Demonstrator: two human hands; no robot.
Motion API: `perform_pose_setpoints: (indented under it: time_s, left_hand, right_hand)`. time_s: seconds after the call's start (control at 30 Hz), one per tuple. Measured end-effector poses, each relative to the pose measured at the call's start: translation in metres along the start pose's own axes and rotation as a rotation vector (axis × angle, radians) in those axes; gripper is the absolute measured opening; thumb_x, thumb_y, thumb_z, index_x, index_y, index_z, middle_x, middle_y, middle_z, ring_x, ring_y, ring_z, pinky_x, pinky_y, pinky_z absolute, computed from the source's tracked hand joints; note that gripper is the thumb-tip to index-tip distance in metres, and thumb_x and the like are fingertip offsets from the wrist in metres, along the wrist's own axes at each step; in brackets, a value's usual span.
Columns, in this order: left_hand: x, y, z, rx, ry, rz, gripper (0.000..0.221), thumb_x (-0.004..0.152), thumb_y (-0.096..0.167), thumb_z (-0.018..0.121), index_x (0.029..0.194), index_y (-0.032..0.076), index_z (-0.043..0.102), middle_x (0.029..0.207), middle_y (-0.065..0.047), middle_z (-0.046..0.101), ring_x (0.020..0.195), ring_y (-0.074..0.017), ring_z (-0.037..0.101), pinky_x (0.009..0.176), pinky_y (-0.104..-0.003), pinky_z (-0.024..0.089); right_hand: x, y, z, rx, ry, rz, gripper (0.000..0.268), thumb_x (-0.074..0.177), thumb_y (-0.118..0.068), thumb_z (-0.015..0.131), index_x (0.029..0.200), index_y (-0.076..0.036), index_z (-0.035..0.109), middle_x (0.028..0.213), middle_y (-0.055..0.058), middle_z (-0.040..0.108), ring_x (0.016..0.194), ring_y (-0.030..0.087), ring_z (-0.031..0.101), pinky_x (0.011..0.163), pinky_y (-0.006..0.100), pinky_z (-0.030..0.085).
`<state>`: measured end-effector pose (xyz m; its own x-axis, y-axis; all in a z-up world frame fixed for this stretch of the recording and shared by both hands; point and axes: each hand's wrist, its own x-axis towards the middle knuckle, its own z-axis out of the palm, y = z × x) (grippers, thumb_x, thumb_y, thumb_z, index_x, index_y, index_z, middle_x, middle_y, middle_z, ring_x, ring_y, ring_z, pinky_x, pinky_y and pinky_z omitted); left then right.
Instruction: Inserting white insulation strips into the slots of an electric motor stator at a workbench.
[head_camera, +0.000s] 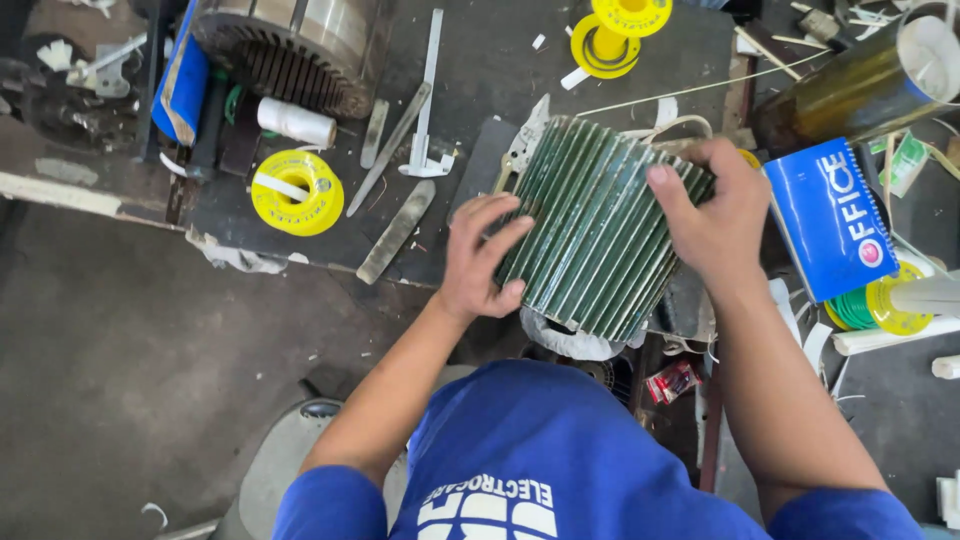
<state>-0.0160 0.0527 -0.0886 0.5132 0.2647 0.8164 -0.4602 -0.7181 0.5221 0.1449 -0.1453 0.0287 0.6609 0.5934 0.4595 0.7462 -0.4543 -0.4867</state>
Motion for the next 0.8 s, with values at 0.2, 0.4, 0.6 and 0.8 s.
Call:
perform_pose_setpoints:
  time_s: [0.2, 0.4, 0.6, 0.8]
  left_hand:
    - [0.038, 0.003, 0.030, -0.179, 0.047, 0.135, 0.045, 0.108, 0.035, 0.032, 0.127, 0.006, 0.061, 0.128, -0.016, 0.060, 0.123, -0.0380, 0.058, 0.106, -0.056, 0.052]
    - [0.100, -0.008, 0.047, -0.226, -0.058, -0.118, 0.035, 0.109, 0.026, 0.036, 0.126, 0.008, 0.061, 0.127, -0.010, 0.060, 0.120, -0.0285, 0.057, 0.107, -0.048, 0.049]
    - [0.103, -0.004, 0.040, -0.190, -0.062, -0.175, 0.040, 0.110, 0.031, 0.033, 0.122, 0.007, 0.063, 0.124, -0.010, 0.059, 0.117, -0.0283, 0.057, 0.104, -0.046, 0.049]
    - [0.098, 0.000, 0.039, -0.166, -0.042, -0.144, 0.039, 0.110, 0.029, 0.033, 0.123, 0.006, 0.062, 0.124, -0.010, 0.058, 0.118, -0.0283, 0.056, 0.105, -0.046, 0.048]
  right_hand:
    - [0.048, 0.036, 0.004, 0.000, -0.053, 0.080, 0.053, 0.107, -0.055, 0.053, 0.079, -0.010, 0.049, 0.073, 0.001, 0.048, 0.065, 0.013, 0.039, 0.058, 0.034, 0.030]
    - [0.112, 0.072, 0.010, 0.127, -0.212, 0.297, 0.057, 0.108, -0.056, 0.051, 0.070, -0.019, 0.032, 0.062, -0.005, 0.024, 0.057, 0.009, 0.023, 0.057, 0.033, 0.017]
    - [0.129, 0.045, 0.010, 0.165, -0.320, 0.488, 0.055, 0.111, -0.048, 0.056, 0.066, -0.021, 0.037, 0.056, -0.008, 0.028, 0.050, 0.007, 0.023, 0.052, 0.030, 0.019]
    - [0.126, 0.051, 0.015, 0.197, -0.332, 0.462, 0.056, 0.111, -0.049, 0.057, 0.066, -0.022, 0.040, 0.054, -0.008, 0.026, 0.049, 0.006, 0.021, 0.050, 0.029, 0.017]
